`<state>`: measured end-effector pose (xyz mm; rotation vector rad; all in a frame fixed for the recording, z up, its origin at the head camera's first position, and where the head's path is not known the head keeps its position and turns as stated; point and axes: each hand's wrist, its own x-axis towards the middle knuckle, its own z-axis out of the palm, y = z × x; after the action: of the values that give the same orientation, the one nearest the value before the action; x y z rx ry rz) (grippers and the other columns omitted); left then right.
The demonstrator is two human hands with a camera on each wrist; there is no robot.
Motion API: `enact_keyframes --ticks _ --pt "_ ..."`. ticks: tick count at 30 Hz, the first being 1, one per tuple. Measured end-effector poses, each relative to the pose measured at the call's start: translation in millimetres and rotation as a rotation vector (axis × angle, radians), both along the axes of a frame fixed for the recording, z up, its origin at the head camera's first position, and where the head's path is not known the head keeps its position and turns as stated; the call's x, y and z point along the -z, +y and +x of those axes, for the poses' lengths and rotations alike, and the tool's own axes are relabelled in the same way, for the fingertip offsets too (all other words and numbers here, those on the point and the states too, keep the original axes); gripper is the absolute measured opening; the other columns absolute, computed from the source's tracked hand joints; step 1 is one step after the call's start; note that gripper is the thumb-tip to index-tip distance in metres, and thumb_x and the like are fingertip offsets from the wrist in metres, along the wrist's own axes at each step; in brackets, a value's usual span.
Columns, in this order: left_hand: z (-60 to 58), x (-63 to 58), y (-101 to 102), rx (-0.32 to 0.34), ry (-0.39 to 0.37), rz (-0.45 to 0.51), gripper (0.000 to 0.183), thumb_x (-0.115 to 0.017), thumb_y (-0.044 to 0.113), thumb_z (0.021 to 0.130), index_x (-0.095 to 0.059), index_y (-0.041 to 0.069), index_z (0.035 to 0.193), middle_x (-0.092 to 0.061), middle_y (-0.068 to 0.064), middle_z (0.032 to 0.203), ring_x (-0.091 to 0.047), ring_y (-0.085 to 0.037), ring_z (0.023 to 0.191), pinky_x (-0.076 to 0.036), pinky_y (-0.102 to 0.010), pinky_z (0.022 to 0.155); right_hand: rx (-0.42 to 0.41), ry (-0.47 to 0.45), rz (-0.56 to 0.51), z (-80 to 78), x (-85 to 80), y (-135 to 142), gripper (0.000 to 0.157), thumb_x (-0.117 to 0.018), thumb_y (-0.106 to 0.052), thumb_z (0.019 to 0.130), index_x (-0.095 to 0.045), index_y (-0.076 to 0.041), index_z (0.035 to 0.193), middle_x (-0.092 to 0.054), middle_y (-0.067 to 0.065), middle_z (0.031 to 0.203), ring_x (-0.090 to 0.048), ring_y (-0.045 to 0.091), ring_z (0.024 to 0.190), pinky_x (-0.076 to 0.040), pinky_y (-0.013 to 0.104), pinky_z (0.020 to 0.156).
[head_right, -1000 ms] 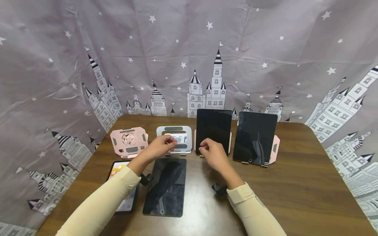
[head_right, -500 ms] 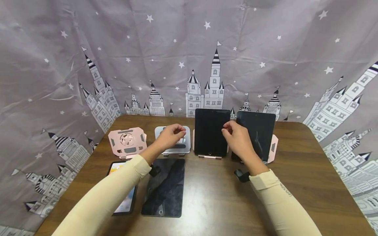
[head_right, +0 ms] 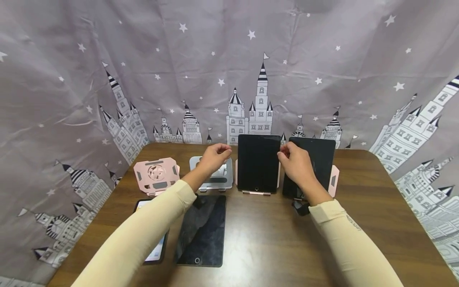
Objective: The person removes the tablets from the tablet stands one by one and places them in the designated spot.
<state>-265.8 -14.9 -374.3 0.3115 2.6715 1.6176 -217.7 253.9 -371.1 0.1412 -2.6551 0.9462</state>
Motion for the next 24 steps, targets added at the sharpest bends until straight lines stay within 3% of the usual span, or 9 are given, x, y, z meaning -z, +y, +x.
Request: enact_keyframes --ticks 11,24 --pt "-6.7 3.6 16.5 -0.066 0.006 -0.035 0.024 -0.06 0.017 0.098 -0.068 0.004 0.116 -0.067 -0.01 0.111 -0.06 -0.023 0.104 -0.049 -0.034 0.092 0.064 0.028 -0.034 -9.8 0.8 -1.7 0.021 -0.058 -0.014 0.099 -0.061 0.002 0.112 -0.067 0.021 0.103 -0.061 0.035 0.09 -0.047 0.049 0.078" --pt "-5.2 10.5 33.5 -0.059 -0.002 0.021 0.028 -0.057 0.014 0.1 -0.065 0.004 0.125 -0.066 -0.009 0.115 -0.059 -0.022 0.109 -0.049 -0.033 0.093 0.077 0.055 -0.105 -16.0 11.5 -5.6 0.025 -0.058 -0.015 0.099 -0.061 0.002 0.116 -0.067 0.02 0.104 -0.061 0.032 0.089 -0.048 0.045 0.078"
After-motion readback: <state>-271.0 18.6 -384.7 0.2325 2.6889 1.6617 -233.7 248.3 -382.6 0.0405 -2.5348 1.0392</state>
